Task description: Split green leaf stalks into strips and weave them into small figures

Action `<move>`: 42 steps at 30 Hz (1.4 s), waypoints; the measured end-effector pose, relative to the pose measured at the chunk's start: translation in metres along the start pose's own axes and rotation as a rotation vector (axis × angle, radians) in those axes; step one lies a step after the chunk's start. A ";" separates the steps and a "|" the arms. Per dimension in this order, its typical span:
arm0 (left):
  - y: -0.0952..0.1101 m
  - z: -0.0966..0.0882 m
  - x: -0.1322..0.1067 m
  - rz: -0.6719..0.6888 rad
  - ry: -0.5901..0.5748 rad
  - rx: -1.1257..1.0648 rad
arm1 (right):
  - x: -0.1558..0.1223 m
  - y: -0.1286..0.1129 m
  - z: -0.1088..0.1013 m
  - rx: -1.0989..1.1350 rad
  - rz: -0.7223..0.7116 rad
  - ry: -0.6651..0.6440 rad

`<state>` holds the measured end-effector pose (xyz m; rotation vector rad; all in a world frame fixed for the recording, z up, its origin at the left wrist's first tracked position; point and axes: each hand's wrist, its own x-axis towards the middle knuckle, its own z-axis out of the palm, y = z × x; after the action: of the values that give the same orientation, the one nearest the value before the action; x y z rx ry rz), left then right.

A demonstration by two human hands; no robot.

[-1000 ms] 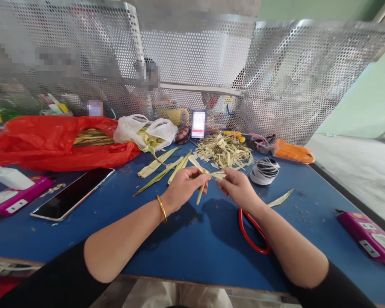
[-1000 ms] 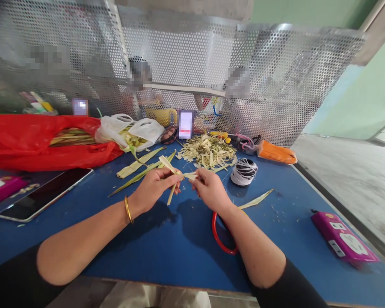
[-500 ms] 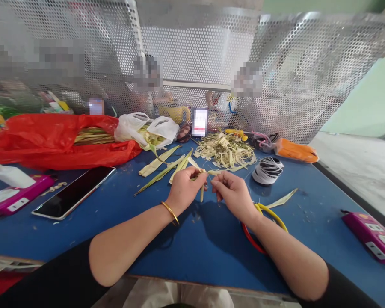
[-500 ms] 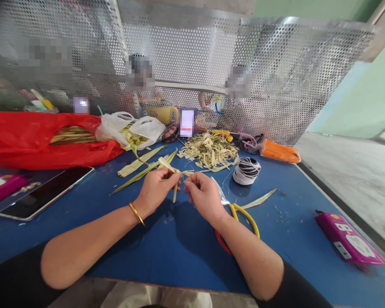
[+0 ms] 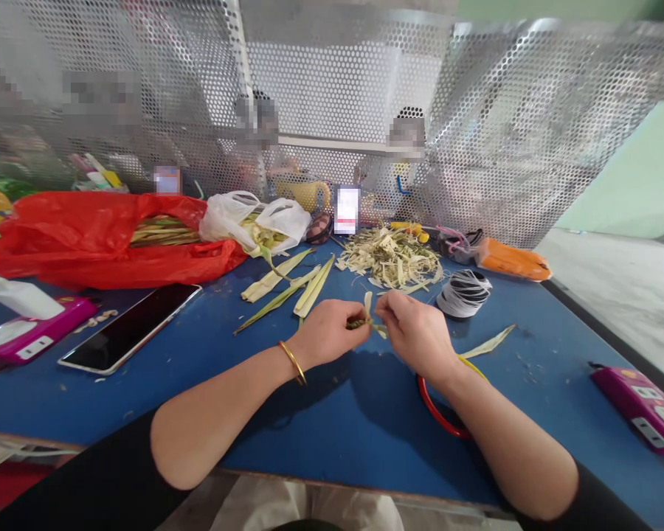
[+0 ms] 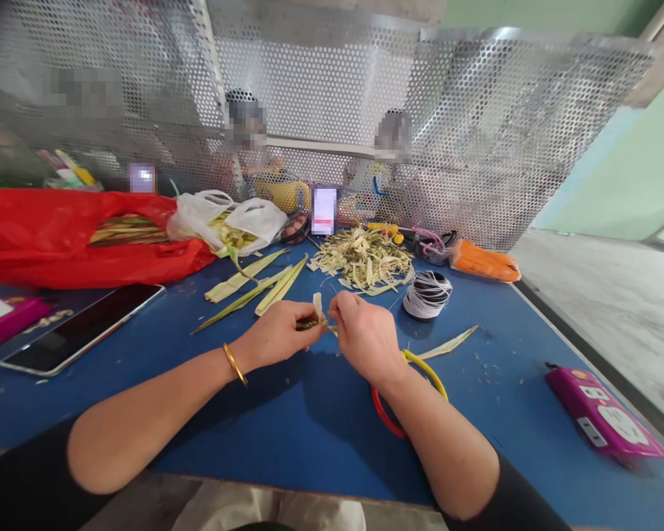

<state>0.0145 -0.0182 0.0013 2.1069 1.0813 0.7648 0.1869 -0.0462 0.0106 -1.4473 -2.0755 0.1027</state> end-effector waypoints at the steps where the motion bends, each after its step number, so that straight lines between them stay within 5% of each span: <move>1: 0.000 -0.001 0.000 0.009 -0.071 -0.077 | 0.002 0.002 -0.001 0.040 0.013 -0.025; 4: 0.001 -0.003 0.001 -0.024 -0.180 -0.375 | 0.008 0.008 -0.002 0.331 0.096 -0.114; 9: 0.003 0.000 0.003 -0.116 -0.020 -0.639 | 0.012 0.010 0.005 0.859 0.342 -0.194; 18: -0.002 0.008 0.000 -0.034 0.302 -0.003 | 0.001 -0.009 0.016 1.303 0.655 -0.243; 26: -0.002 0.007 0.000 -0.021 0.334 0.106 | 0.003 -0.011 0.010 1.480 0.884 -0.192; 30: 0.000 0.004 0.003 -0.238 0.232 -0.287 | 0.005 -0.007 0.008 1.482 0.859 -0.061; 34: -0.001 0.004 0.006 -0.487 0.177 -0.743 | 0.007 -0.004 0.003 1.436 0.668 0.155; 38: -0.002 0.003 0.008 -0.581 0.146 -0.877 | 0.010 -0.002 -0.005 1.462 0.552 0.251; 42: -0.001 0.001 0.007 -0.642 0.134 -0.951 | 0.015 0.009 -0.010 1.477 0.631 0.482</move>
<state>0.0181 -0.0120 0.0013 0.8590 1.0669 0.8544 0.1960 -0.0319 0.0221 -0.8757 -0.6222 1.1192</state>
